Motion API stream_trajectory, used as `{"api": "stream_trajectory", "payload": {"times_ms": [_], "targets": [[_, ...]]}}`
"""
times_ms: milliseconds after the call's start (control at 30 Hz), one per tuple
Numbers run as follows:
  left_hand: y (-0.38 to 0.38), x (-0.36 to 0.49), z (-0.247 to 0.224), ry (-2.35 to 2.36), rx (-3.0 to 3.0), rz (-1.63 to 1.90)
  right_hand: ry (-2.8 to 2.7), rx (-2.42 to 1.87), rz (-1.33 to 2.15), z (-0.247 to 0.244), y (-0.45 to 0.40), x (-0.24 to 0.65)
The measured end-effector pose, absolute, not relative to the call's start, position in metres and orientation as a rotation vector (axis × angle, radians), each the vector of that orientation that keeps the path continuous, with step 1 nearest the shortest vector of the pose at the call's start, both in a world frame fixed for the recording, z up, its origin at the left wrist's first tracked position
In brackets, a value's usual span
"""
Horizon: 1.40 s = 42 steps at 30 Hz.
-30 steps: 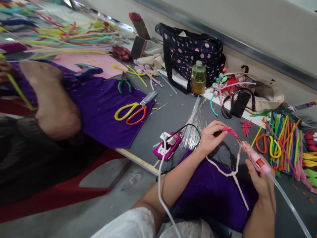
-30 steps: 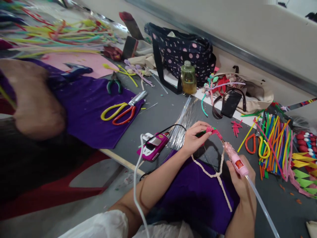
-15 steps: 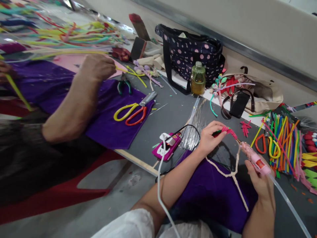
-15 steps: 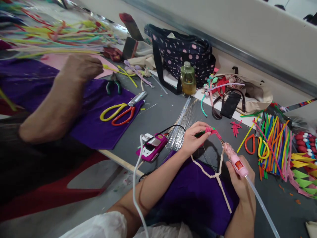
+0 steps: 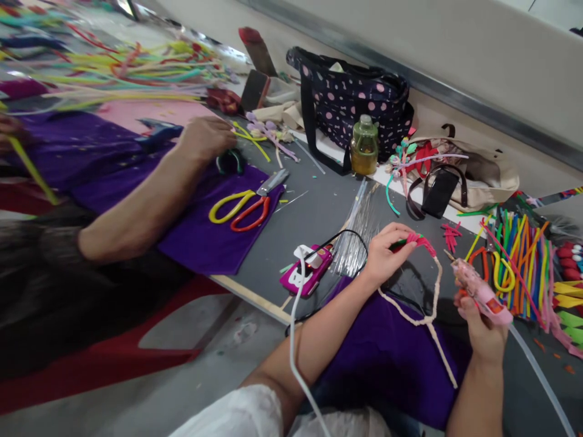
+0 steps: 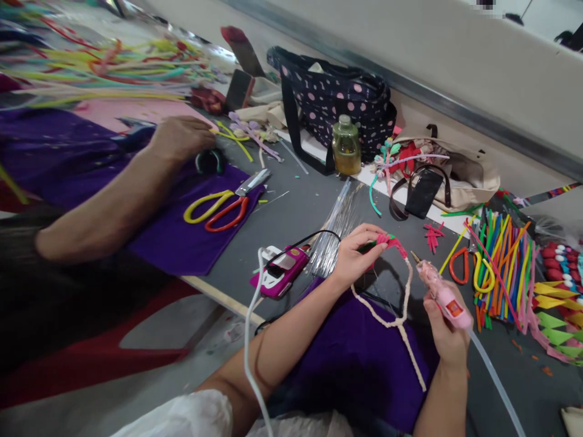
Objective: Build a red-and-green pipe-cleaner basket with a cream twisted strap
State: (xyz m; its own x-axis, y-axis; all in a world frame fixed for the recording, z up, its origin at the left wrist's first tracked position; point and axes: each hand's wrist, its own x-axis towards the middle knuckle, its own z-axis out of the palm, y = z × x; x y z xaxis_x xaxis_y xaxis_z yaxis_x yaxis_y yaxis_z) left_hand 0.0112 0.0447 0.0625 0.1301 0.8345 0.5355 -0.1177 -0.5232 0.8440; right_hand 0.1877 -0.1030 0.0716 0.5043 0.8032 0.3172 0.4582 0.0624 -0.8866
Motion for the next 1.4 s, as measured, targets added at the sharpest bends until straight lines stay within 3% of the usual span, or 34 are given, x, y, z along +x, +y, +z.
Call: {"api": "stream_trajectory", "payload": {"times_ms": [200, 467, 700, 867, 1067, 1233, 1400], "targets": [[0.042, 0.008, 0.068, 0.684, 1.603, 1.512, -0.608, -1.233, 0.800, 0.068, -0.064, 0.188], [0.038, 0.007, 0.071, 0.663, 1.636, 1.494, -0.443, -1.271, 1.235, 0.048, -0.008, 0.201], [0.036, 0.008, 0.069, 0.727, 1.716, 1.480, -0.875, -1.623, 0.575, 0.057, -0.040, 0.186], [0.036, 0.006, 0.069, 0.678, 1.759, 1.386, -0.825, -1.458, 0.920, 0.062, -0.060, 0.167], [0.045, -0.004, 0.070, 0.772, 1.658, 1.013, -0.723, -1.425, 0.900, 0.058, -0.053, 0.164], [0.051, -0.015, 0.078, 0.581, 1.429, 0.652, -0.803, -1.443, 0.905, 0.068, -0.054, 0.172], [0.044, -0.011, 0.079, 0.549, 1.124, 0.593, -1.048, -1.585, 0.720, 0.077, -0.055, 0.171]]}}
